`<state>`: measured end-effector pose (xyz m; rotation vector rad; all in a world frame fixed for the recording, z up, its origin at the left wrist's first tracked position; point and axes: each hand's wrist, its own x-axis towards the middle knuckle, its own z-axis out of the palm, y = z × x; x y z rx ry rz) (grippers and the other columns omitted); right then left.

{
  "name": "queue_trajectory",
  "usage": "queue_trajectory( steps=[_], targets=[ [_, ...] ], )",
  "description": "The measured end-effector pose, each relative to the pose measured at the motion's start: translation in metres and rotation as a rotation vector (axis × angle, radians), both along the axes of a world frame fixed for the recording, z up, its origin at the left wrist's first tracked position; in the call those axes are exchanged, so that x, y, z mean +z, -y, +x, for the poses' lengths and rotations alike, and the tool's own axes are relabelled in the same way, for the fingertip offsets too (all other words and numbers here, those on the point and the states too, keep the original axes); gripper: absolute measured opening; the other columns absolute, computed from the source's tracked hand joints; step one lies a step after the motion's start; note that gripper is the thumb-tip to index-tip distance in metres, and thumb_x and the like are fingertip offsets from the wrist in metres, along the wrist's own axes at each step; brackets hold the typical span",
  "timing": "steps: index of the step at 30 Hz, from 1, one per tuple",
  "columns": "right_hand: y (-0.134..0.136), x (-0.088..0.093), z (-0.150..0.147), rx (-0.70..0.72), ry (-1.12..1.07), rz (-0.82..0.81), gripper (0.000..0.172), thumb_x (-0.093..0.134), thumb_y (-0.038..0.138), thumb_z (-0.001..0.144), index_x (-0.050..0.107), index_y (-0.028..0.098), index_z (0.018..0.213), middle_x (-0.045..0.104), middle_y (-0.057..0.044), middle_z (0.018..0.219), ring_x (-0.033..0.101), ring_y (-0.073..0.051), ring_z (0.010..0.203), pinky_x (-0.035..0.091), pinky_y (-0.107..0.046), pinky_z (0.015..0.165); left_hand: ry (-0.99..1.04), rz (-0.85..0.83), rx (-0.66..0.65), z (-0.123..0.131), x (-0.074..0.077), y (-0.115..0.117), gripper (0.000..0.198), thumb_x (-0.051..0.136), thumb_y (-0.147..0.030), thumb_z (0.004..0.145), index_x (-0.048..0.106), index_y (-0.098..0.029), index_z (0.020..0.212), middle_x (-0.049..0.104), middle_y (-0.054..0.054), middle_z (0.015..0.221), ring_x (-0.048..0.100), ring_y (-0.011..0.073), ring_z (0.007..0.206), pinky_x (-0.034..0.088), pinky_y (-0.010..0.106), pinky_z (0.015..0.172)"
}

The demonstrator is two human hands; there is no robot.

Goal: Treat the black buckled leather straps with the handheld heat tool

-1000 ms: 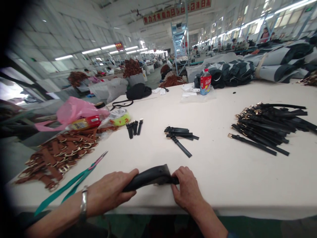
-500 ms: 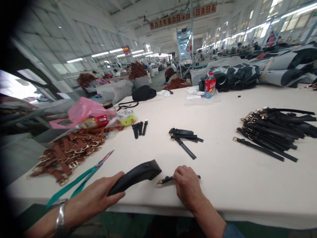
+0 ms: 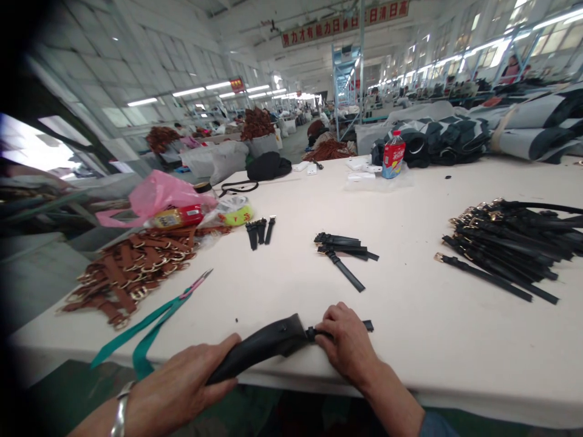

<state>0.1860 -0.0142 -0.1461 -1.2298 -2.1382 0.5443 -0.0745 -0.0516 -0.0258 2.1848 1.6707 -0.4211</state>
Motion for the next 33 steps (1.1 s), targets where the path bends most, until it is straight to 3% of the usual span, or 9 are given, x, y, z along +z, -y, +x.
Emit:
queue_trajectory(
  steps=[7, 14, 20, 28, 33],
  targets=[
    [-0.007, 0.003, 0.0, 0.107, 0.013, -0.031, 0.01, 0.049, 0.017, 0.08, 0.057, 0.02, 0.073, 0.056, -0.001, 0.081, 0.047, -0.015, 0.081, 0.037, -0.03, 0.072, -0.005, 0.003, -0.026, -0.003, -0.003, -0.002, 0.041, 0.043, -0.04, 0.079, 0.044, -0.026, 0.117, 0.062, 0.007, 0.096, 0.057, 0.0262, 0.09, 0.044, 0.038, 0.077],
    [-0.009, -0.002, -0.012, 0.001, 0.104, -0.096, 0.011, 0.041, 0.022, 0.085, 0.05, 0.021, 0.079, 0.055, 0.001, 0.078, 0.045, -0.014, 0.075, 0.032, -0.03, 0.069, -0.047, 0.012, -0.037, -0.006, -0.003, 0.004, 0.05, 0.041, -0.036, 0.079, 0.036, -0.024, 0.128, 0.06, 0.009, 0.107, 0.054, 0.0274, 0.099, 0.041, 0.043, 0.086],
    [-0.009, -0.004, -0.019, -0.083, 0.166, -0.083, 0.01, 0.042, 0.022, 0.085, 0.051, 0.022, 0.081, 0.057, 0.0, 0.08, 0.047, -0.016, 0.078, 0.029, -0.03, 0.069, -0.029, 0.012, -0.066, 0.0, 0.0, 0.002, 0.044, 0.042, -0.036, 0.08, 0.04, -0.025, 0.123, 0.062, 0.007, 0.102, 0.056, 0.0258, 0.095, 0.043, 0.04, 0.083],
    [-0.011, -0.005, -0.022, -0.138, 0.173, -0.115, 0.012, 0.041, 0.026, 0.086, 0.052, 0.022, 0.081, 0.058, -0.001, 0.078, 0.048, -0.017, 0.077, 0.029, -0.03, 0.068, -0.107, -0.043, -0.107, 0.014, 0.019, -0.008, 0.039, 0.043, -0.034, 0.078, 0.044, -0.023, 0.115, 0.062, 0.009, 0.1, 0.057, 0.0273, 0.094, 0.044, 0.041, 0.082],
    [-0.011, -0.003, -0.024, -0.186, 0.176, -0.155, 0.012, 0.04, 0.027, 0.086, 0.051, 0.023, 0.081, 0.058, -0.001, 0.078, 0.048, -0.017, 0.074, 0.029, -0.03, 0.066, -0.084, -0.049, -0.1, 0.013, 0.019, -0.01, 0.036, 0.041, -0.034, 0.078, 0.045, -0.023, 0.111, 0.062, 0.009, 0.097, 0.058, 0.0277, 0.093, 0.045, 0.041, 0.08]
  ],
)
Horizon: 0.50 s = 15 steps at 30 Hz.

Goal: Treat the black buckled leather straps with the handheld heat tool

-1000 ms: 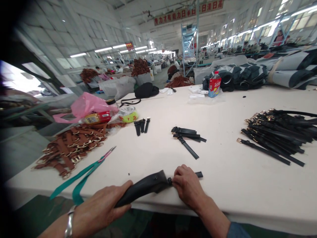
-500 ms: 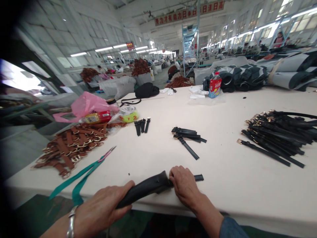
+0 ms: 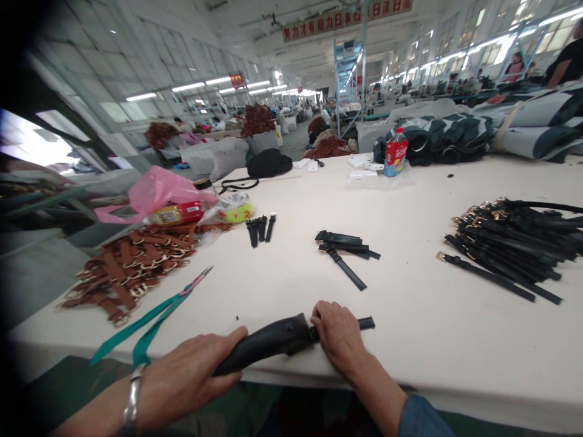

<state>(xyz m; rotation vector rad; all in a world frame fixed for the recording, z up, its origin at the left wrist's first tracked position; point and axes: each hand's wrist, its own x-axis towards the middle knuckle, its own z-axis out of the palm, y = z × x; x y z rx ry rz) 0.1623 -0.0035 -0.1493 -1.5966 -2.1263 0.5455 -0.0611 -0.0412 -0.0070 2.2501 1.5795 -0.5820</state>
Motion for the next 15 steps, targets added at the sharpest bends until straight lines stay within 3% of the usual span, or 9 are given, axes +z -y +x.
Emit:
queue_trajectory(
  steps=[9, 12, 15],
  targets=[
    [0.001, 0.003, 0.003, -0.043, -0.103, -0.062, 0.018, 0.034, 0.029, 0.088, 0.049, 0.022, 0.084, 0.055, -0.002, 0.077, 0.048, -0.016, 0.073, 0.032, -0.03, 0.068, -0.031, 0.024, -0.007, 0.011, -0.003, -0.009, 0.034, 0.046, -0.038, 0.077, 0.048, -0.025, 0.108, 0.063, 0.007, 0.094, 0.058, 0.0264, 0.09, 0.045, 0.039, 0.078],
    [0.002, 0.003, 0.011, 0.052, -0.221, -0.076, 0.014, 0.039, 0.021, 0.083, 0.049, 0.022, 0.092, 0.056, -0.001, 0.08, 0.049, -0.015, 0.077, 0.035, -0.029, 0.072, 0.018, 0.017, 0.011, 0.007, -0.01, -0.008, 0.034, 0.045, -0.04, 0.077, 0.048, -0.026, 0.108, 0.063, 0.007, 0.093, 0.058, 0.0263, 0.089, 0.045, 0.039, 0.077],
    [0.0, 0.001, 0.017, 0.16, -0.271, -0.064, 0.012, 0.046, 0.018, 0.077, 0.053, 0.022, 0.087, 0.056, 0.0, 0.08, 0.049, -0.015, 0.079, 0.036, -0.029, 0.073, 0.048, 0.012, -0.005, 0.0, -0.015, -0.004, 0.036, 0.045, -0.04, 0.077, 0.047, -0.025, 0.109, 0.062, 0.007, 0.092, 0.059, 0.0274, 0.089, 0.046, 0.04, 0.076]
  ],
)
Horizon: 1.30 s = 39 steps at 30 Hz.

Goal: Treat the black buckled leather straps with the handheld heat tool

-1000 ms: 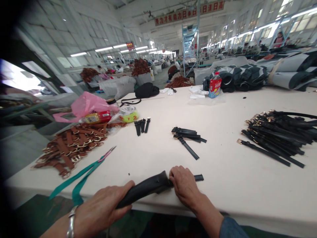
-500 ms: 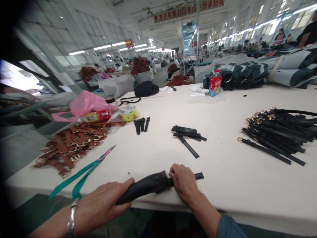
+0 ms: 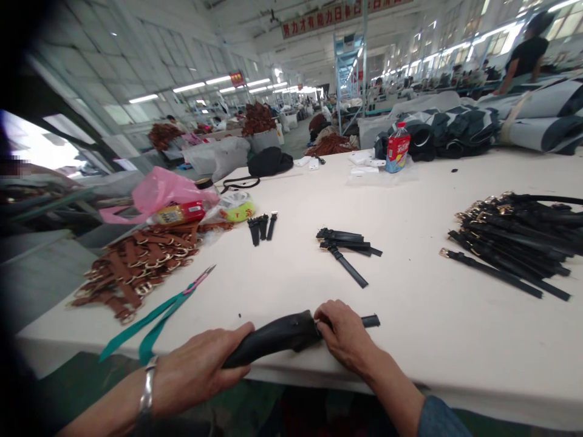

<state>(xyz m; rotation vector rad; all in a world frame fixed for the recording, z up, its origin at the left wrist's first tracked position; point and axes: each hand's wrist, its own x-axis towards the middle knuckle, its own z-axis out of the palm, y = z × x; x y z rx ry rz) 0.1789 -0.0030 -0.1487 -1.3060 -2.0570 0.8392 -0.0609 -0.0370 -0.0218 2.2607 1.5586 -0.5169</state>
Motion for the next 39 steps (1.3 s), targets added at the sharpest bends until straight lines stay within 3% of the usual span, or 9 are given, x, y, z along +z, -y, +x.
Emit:
queue_trajectory(
  steps=[6, 15, 24, 33, 39],
  targets=[
    [-0.005, 0.001, -0.002, -0.042, -0.023, -0.05, 0.011, 0.052, 0.014, 0.068, 0.056, 0.021, 0.076, 0.057, 0.001, 0.073, 0.049, -0.014, 0.071, 0.036, -0.027, 0.067, -0.009, -0.026, 0.01, -0.009, 0.003, 0.001, 0.035, 0.045, -0.038, 0.077, 0.047, -0.025, 0.11, 0.062, 0.008, 0.095, 0.058, 0.0286, 0.091, 0.044, 0.042, 0.078],
    [-0.006, -0.002, 0.002, -0.033, -0.104, -0.054, 0.01, 0.05, 0.01, 0.069, 0.05, 0.02, 0.073, 0.055, 0.001, 0.073, 0.048, -0.013, 0.072, 0.035, -0.027, 0.067, 0.013, -0.009, -0.016, -0.002, 0.002, -0.005, 0.032, 0.044, -0.041, 0.077, 0.048, -0.026, 0.106, 0.061, 0.006, 0.09, 0.058, 0.0275, 0.085, 0.044, 0.039, 0.073],
    [-0.005, -0.008, 0.001, -0.029, -0.075, -0.034, 0.013, 0.047, 0.008, 0.069, 0.048, 0.02, 0.074, 0.054, 0.001, 0.075, 0.046, -0.014, 0.073, 0.034, -0.028, 0.068, -0.08, -0.071, 0.034, 0.005, 0.02, -0.006, 0.034, 0.046, -0.036, 0.075, 0.049, -0.026, 0.108, 0.062, 0.007, 0.093, 0.057, 0.0273, 0.09, 0.042, 0.04, 0.078],
    [-0.003, -0.008, 0.0, -0.047, -0.055, -0.031, 0.012, 0.046, 0.008, 0.07, 0.047, 0.02, 0.073, 0.053, 0.001, 0.074, 0.045, -0.014, 0.072, 0.033, -0.027, 0.067, -0.043, -0.043, 0.039, -0.003, 0.012, -0.006, 0.031, 0.047, -0.037, 0.075, 0.05, -0.026, 0.103, 0.061, 0.006, 0.089, 0.057, 0.0258, 0.087, 0.042, 0.037, 0.075],
    [-0.004, -0.009, 0.001, -0.036, -0.063, -0.011, 0.014, 0.045, 0.006, 0.068, 0.045, 0.02, 0.071, 0.052, 0.001, 0.072, 0.044, -0.013, 0.071, 0.033, -0.027, 0.066, -0.015, 0.027, -0.045, 0.004, 0.008, -0.009, 0.026, 0.046, -0.04, 0.076, 0.05, -0.028, 0.099, 0.061, 0.003, 0.083, 0.057, 0.0251, 0.079, 0.041, 0.034, 0.067]
  ],
)
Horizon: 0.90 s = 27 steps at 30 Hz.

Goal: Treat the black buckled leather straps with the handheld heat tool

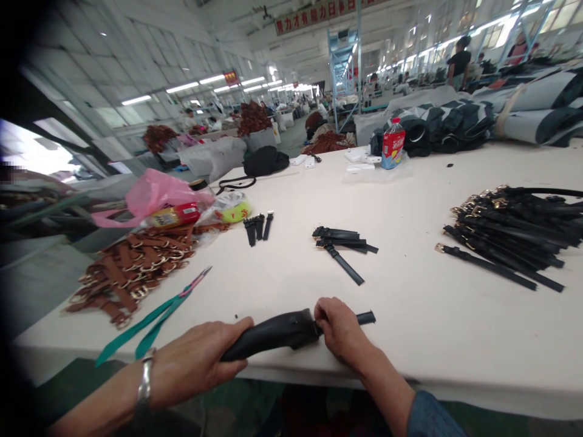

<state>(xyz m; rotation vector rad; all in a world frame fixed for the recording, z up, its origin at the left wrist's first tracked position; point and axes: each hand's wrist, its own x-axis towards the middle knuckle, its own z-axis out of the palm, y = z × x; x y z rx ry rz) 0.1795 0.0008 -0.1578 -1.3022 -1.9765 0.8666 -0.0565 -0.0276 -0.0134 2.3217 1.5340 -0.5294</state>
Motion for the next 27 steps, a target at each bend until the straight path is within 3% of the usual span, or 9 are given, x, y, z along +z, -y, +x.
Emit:
queue_trajectory(
  steps=[8, 13, 19, 24, 27],
  targets=[
    [0.001, 0.004, 0.0, -0.001, -0.006, 0.005, 0.014, 0.043, 0.006, 0.069, 0.045, 0.019, 0.069, 0.053, 0.0, 0.071, 0.044, -0.014, 0.07, 0.033, -0.027, 0.066, 0.146, -0.034, 0.157, -0.025, -0.006, -0.002, 0.021, 0.045, -0.04, 0.078, 0.05, -0.025, 0.092, 0.056, -0.001, 0.074, 0.054, 0.0176, 0.071, 0.037, 0.026, 0.062],
    [0.0, 0.001, 0.0, 0.0, -0.004, 0.006, 0.014, 0.043, 0.006, 0.068, 0.045, 0.019, 0.068, 0.053, 0.0, 0.071, 0.044, -0.014, 0.071, 0.033, -0.027, 0.066, 0.037, -0.036, 0.123, -0.021, -0.001, 0.003, 0.024, 0.048, -0.041, 0.076, 0.051, -0.027, 0.095, 0.059, 0.001, 0.081, 0.056, 0.0216, 0.078, 0.039, 0.03, 0.068],
    [-0.001, -0.002, 0.001, 0.007, 0.0, 0.021, 0.015, 0.043, 0.005, 0.067, 0.046, 0.019, 0.069, 0.051, 0.0, 0.07, 0.044, -0.014, 0.07, 0.034, -0.027, 0.066, 0.044, 0.02, 0.07, -0.003, -0.011, 0.002, 0.03, 0.043, -0.041, 0.078, 0.048, -0.028, 0.105, 0.06, 0.004, 0.084, 0.057, 0.0246, 0.081, 0.04, 0.034, 0.07],
    [0.001, 0.003, 0.001, 0.008, -0.01, 0.014, 0.012, 0.043, 0.007, 0.07, 0.046, 0.019, 0.069, 0.053, 0.0, 0.071, 0.045, -0.014, 0.07, 0.035, -0.027, 0.065, 0.077, 0.019, 0.181, -0.019, -0.01, 0.002, 0.029, 0.042, -0.042, 0.079, 0.048, -0.024, 0.101, 0.059, 0.004, 0.082, 0.056, 0.0225, 0.08, 0.039, 0.032, 0.07],
    [0.001, 0.005, 0.001, 0.015, 0.0, 0.007, 0.01, 0.044, 0.01, 0.072, 0.048, 0.019, 0.073, 0.054, 0.0, 0.073, 0.046, -0.014, 0.072, 0.036, -0.028, 0.067, 0.092, -0.022, 0.169, -0.024, -0.007, 0.008, 0.027, 0.045, -0.043, 0.078, 0.049, -0.027, 0.099, 0.058, 0.002, 0.082, 0.055, 0.0219, 0.081, 0.039, 0.032, 0.071]
  ],
)
